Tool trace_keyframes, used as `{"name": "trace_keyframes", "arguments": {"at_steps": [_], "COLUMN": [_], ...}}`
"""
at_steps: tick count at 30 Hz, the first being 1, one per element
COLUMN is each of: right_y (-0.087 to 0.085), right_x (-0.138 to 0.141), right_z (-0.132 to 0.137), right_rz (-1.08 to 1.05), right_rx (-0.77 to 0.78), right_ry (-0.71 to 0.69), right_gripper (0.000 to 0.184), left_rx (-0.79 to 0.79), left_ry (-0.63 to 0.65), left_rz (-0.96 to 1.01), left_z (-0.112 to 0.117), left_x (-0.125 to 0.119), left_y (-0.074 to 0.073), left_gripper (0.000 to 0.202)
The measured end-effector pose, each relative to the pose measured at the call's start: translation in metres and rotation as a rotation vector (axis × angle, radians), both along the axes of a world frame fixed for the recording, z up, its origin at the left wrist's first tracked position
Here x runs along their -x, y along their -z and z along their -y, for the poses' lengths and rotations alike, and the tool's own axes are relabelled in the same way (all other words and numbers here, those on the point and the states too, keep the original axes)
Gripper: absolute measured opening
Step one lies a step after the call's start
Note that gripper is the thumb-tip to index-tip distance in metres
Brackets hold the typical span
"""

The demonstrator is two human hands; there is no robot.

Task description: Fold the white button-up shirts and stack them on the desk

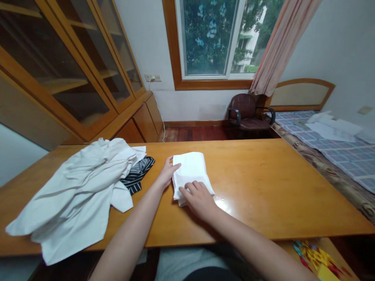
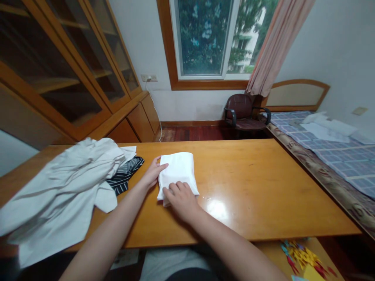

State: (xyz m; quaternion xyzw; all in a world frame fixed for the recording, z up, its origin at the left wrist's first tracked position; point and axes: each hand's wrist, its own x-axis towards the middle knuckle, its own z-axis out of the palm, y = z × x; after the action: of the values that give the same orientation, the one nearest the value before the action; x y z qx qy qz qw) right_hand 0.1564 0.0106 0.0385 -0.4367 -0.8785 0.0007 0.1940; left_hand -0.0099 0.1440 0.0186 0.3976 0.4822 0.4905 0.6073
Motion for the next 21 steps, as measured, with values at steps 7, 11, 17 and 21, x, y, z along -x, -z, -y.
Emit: {"name": "trace_keyframes", "arguments": {"at_steps": [7,11,17,21], "right_y": [0.02,0.038,0.043,0.04], "right_x": [-0.071,-0.084,-0.085,-0.089], "right_z": [0.0,0.0,-0.001,0.001], "right_rz": [-0.149,-0.299,-0.29,-0.126], "right_rx": [0.0,0.102,0.153,0.095], "right_ry": [0.37,0.485,0.601,0.486], "right_gripper": [0.04,0.026,0.025,0.028], "left_rx": [0.019,0.023,-0.025,-0.077], "left_ry": [0.0,-0.087,-0.153,-0.111], "left_rz": [0.0,-0.063,-0.131,-0.165], "left_z": [-0.012,-0.013,-0.01,-0.013], "left_x": [-0.017,-0.022,-0.021,-0.018], "left_y": [0.002,0.018,0.038,0.04], "left_gripper": [0.069,0.061,0.061,0.063]}}
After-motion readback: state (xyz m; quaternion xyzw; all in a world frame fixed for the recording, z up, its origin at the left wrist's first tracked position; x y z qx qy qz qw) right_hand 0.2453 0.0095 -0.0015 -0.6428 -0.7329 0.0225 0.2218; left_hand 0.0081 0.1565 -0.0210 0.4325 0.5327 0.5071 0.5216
